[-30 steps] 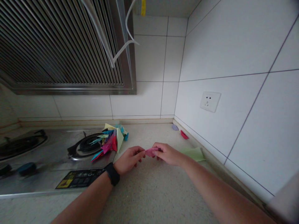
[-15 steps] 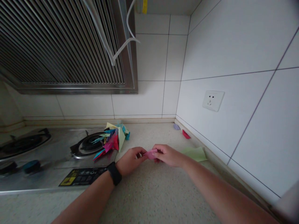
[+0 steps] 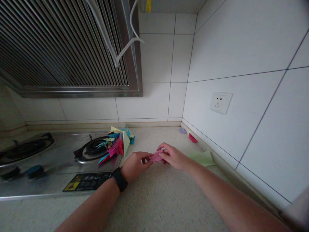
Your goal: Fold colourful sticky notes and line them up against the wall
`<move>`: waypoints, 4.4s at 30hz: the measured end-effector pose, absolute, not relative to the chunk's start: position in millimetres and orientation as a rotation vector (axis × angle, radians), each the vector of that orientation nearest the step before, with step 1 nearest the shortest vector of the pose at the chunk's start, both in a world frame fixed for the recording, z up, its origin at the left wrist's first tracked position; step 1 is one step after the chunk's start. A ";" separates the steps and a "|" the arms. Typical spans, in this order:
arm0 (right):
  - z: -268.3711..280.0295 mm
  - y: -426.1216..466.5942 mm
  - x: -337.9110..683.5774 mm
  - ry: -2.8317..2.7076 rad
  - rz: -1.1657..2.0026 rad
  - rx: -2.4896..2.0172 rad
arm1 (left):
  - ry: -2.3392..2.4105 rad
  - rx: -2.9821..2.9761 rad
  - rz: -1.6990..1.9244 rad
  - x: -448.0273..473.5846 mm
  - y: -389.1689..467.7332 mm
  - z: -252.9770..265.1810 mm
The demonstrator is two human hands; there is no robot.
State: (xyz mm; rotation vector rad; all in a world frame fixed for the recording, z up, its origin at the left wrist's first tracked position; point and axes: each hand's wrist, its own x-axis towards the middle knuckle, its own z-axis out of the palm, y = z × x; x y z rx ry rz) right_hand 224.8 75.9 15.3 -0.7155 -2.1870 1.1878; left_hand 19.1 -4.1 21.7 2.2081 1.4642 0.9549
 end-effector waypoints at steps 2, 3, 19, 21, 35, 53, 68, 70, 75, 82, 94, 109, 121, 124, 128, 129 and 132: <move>15.2 76.3 224.3 -2.155 1.189 -0.722 | 1.474 2.206 0.999 17.3 -3.2 21.3; 15.3 76.2 224.2 -2.146 1.189 -0.722 | 1.484 2.210 1.008 16.4 -2.8 21.0; 16.6 73.6 224.7 -2.155 1.201 -0.683 | 1.524 2.119 1.033 18.5 -1.8 20.5; 16.9 72.5 224.4 -2.169 1.208 -0.670 | 1.502 2.092 1.053 19.8 -2.9 21.8; 22.8 68.7 224.5 -2.227 1.133 -0.634 | 1.346 2.016 1.004 23.7 -5.4 26.0; 26.8 71.3 229.5 -2.331 0.914 -0.721 | 1.539 2.002 1.292 14.0 6.3 11.6; 30.0 63.3 225.7 -2.324 0.801 -0.578 | 1.201 1.640 1.074 23.7 -0.2 18.3; 26.6 65.7 225.4 -2.273 0.950 -0.600 | 1.204 1.701 1.073 24.7 0.3 19.4; 18.4 72.1 227.7 -2.332 1.171 -0.765 | 1.229 1.859 1.066 25.4 -0.3 21.0; 20.6 70.6 231.0 -2.538 0.879 -0.728 | 1.242 1.970 0.951 22.6 -3.6 22.6; 29.0 65.2 230.1 -2.666 0.542 -0.684 | 1.417 2.030 0.976 27.6 -2.9 17.6; 28.3 64.5 226.8 -2.657 0.326 -0.763 | 1.420 1.969 1.092 29.4 -5.1 17.5; 37.3 55.6 223.3 -2.678 -0.107 -0.636 | 1.254 1.722 1.176 34.4 -6.0 22.3; 35.6 57.8 223.8 -2.686 -0.098 -0.656 | 1.229 1.696 1.186 34.1 -2.7 19.3; 33.5 61.4 228.6 -2.703 0.001 -0.696 | 1.260 1.716 1.193 31.9 0.3 14.1; 33.4 62.2 230.2 -2.705 0.031 -0.711 | 1.267 1.710 1.195 31.3 1.1 13.0; 33.9 64.8 234.1 -2.707 0.113 -0.779 | 1.298 1.660 1.201 29.1 4.3 10.1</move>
